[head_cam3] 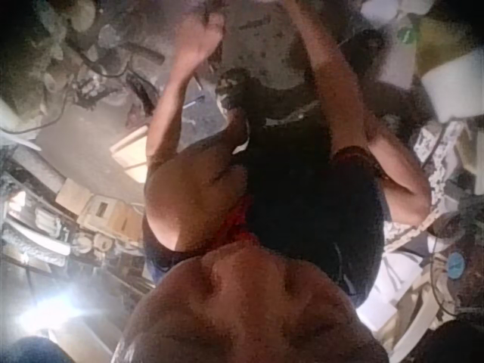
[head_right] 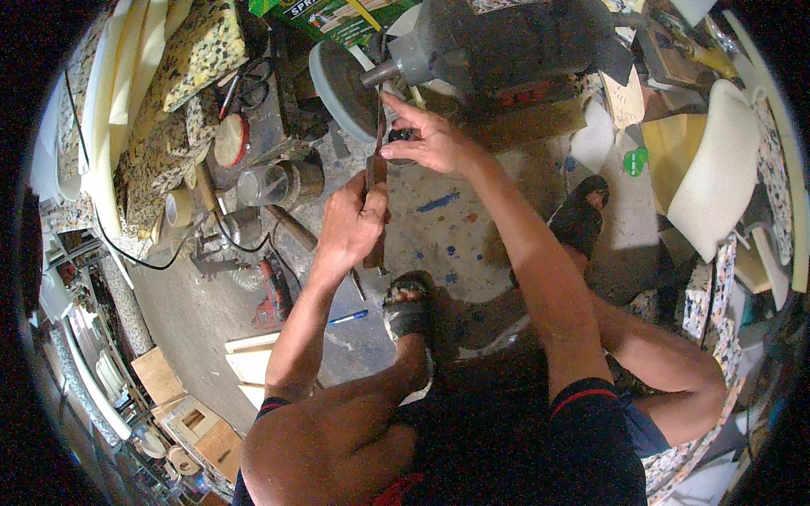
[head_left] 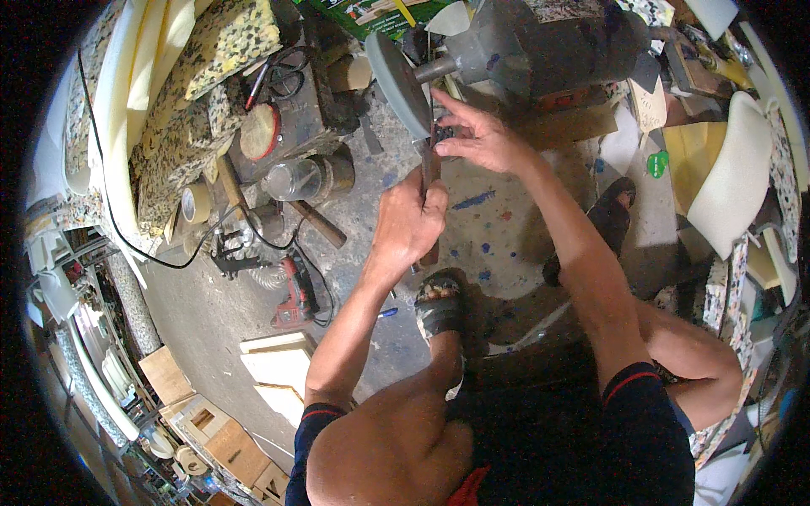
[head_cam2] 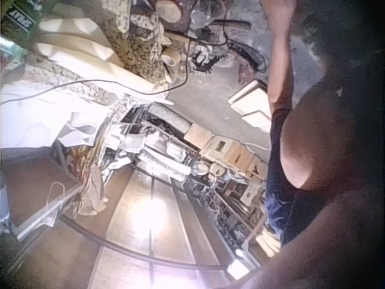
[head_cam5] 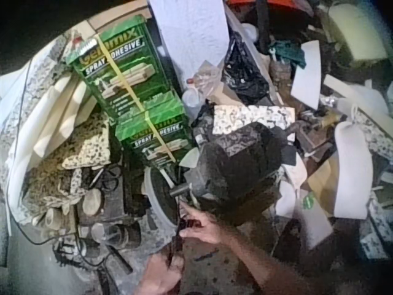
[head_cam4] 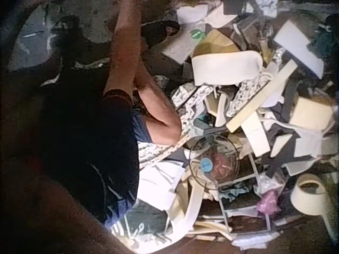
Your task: The person grinds a small metal piece on a bench grinder, producing sparks, then uses a cordless drill to make holes in a wooden board. The person handles the metal piece and wooden board directly with both hands.
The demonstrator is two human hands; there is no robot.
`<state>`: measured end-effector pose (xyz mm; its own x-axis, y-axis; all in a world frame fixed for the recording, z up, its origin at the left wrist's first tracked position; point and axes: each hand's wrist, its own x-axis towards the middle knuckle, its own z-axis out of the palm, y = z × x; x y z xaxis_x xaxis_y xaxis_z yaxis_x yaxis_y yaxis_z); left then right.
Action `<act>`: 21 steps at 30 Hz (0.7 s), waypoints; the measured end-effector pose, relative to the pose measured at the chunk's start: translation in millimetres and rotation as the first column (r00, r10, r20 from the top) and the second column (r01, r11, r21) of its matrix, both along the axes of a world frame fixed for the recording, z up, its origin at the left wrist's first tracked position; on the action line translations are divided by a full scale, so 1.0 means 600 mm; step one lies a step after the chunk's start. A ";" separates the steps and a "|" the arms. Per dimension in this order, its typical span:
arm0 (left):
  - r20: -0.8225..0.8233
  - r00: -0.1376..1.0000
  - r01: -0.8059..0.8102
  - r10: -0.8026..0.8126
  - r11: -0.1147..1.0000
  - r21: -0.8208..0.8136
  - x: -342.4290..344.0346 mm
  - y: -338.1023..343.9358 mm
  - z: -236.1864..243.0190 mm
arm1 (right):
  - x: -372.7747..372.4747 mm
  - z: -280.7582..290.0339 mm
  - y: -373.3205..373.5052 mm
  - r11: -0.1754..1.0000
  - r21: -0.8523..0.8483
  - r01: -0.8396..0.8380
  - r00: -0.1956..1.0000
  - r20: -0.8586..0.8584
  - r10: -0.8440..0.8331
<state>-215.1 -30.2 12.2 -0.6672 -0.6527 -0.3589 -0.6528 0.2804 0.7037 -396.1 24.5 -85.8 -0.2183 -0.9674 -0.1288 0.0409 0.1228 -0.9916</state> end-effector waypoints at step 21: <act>0.051 0.998 0.036 -0.034 0.999 -0.034 0.101 0.077 0.035 | 0.043 0.018 0.033 0.998 -0.038 -0.059 0.994 0.090 0.062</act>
